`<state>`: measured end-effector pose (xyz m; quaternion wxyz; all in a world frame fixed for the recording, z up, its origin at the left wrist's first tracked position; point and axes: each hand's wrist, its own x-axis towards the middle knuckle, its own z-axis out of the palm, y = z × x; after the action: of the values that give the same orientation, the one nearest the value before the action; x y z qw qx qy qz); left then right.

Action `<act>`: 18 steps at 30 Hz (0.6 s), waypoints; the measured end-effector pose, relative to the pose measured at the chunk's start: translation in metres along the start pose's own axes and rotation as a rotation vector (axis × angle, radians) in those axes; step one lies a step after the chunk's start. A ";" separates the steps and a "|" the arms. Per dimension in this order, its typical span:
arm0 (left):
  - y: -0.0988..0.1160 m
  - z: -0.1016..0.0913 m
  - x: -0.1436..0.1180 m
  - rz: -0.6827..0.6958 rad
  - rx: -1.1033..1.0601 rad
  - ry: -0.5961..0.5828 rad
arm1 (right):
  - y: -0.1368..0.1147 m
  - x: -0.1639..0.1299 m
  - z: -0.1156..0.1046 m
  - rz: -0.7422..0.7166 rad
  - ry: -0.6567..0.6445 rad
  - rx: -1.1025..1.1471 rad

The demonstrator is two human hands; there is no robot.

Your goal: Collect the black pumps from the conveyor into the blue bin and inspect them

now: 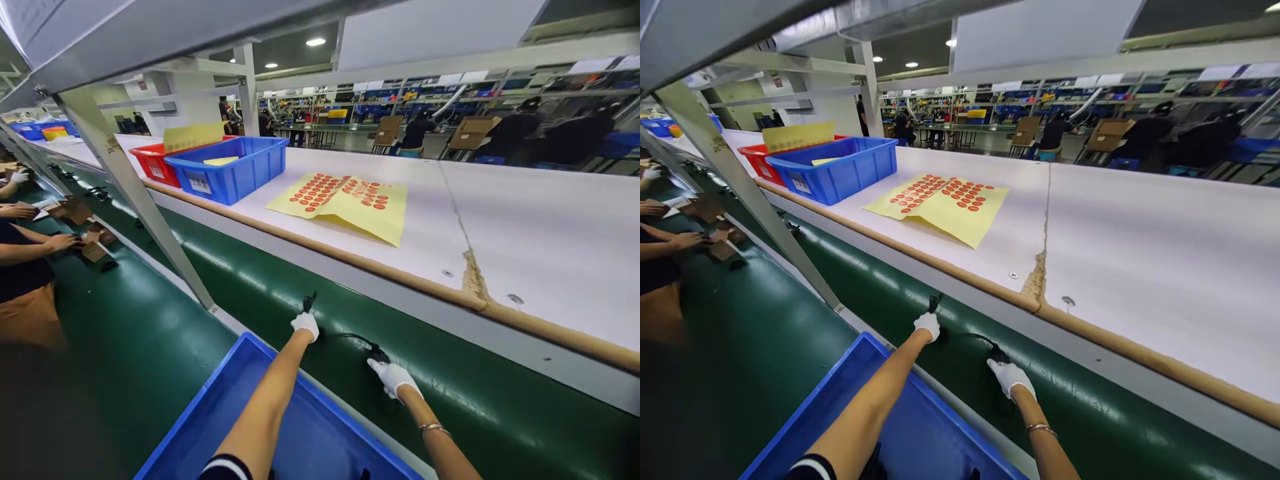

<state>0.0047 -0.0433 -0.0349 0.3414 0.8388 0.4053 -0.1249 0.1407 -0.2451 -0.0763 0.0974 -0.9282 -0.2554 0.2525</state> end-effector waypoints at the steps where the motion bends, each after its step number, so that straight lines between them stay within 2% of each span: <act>1: -0.004 -0.007 0.002 0.001 -0.028 0.045 | -0.001 -0.001 -0.002 -0.005 -0.011 -0.020; 3: -0.015 -0.025 -0.002 0.038 -0.095 0.144 | -0.007 -0.011 -0.009 -0.020 -0.024 -0.067; 5: -0.032 -0.043 -0.020 0.105 -0.176 0.246 | -0.019 -0.037 -0.010 -0.111 -0.008 -0.083; 7: -0.053 -0.056 -0.052 0.163 -0.264 0.354 | -0.039 -0.078 0.002 -0.275 -0.013 -0.080; 9: -0.079 -0.058 -0.096 0.186 -0.356 0.449 | -0.067 -0.130 0.027 -0.463 -0.067 -0.087; 11: -0.109 -0.047 -0.146 0.169 -0.447 0.516 | -0.099 -0.179 0.063 -0.619 -0.151 -0.117; 13: -0.140 -0.023 -0.196 0.121 -0.537 0.540 | -0.127 -0.217 0.102 -0.706 -0.229 -0.175; 16: -0.184 0.022 -0.259 0.014 -0.669 0.508 | -0.155 -0.246 0.146 -0.756 -0.310 -0.290; 18: -0.206 0.048 -0.288 -0.052 -0.764 0.474 | -0.161 -0.252 0.157 -0.767 -0.319 -0.346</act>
<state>-0.3341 -0.1563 -0.0269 0.5212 0.6475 0.5103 0.2207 -0.1962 -0.2313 -0.0552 -0.0134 -0.7184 -0.6315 0.2915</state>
